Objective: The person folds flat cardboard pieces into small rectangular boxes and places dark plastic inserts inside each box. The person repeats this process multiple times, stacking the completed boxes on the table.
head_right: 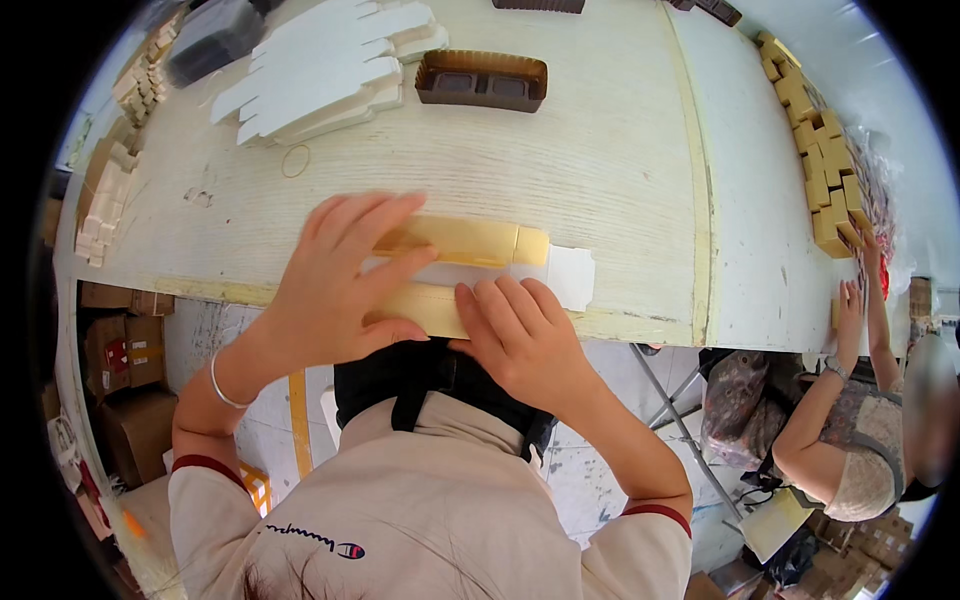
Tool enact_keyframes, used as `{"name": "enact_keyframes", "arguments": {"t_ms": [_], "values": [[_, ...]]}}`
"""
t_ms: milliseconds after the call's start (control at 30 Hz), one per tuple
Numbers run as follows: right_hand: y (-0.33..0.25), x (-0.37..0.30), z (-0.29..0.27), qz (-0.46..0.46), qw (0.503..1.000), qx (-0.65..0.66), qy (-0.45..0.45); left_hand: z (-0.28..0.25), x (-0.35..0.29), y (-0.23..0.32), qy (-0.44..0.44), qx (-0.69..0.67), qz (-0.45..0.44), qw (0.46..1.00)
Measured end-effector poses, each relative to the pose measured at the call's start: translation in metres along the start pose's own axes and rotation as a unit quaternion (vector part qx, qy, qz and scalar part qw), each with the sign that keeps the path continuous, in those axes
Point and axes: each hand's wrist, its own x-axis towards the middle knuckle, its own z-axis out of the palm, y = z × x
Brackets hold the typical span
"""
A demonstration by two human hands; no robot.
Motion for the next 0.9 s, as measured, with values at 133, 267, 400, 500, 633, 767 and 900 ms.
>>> {"name": "enact_keyframes", "arguments": {"t_ms": [133, 267, 400, 500, 633, 767, 900], "values": [[0.0, 0.0, 0.0, -0.011, 0.999, -0.016, -0.027, 0.006, -0.022, 0.012, 0.032, 0.052, 0.086, 0.994], [-0.001, 0.003, -0.002, -0.006, 1.0, 0.026, -0.01, 0.011, -0.02, 0.013, 0.012, -0.02, 0.042, 0.999], [-0.004, 0.014, -0.011, 0.078, 0.992, 0.087, -0.054, 0.015, -0.018, 0.013, 0.012, -0.057, -0.007, 0.998], [0.01, 0.03, -0.012, 0.148, 0.971, 0.149, -0.114, 0.019, -0.009, 0.007, -0.023, -0.089, -0.116, 0.989], [0.021, 0.037, -0.016, 0.144, 0.957, 0.193, -0.16, 0.006, -0.007, 0.02, 0.042, 0.012, -0.055, 0.997], [0.031, 0.043, -0.026, 0.026, 0.978, 0.107, -0.18, -0.016, 0.014, -0.013, 0.071, -0.03, -0.054, 0.996], [0.043, 0.056, -0.039, -0.014, 0.977, -0.018, -0.213, -0.016, 0.022, -0.026, -0.168, -0.282, -0.23, 0.916]]}}
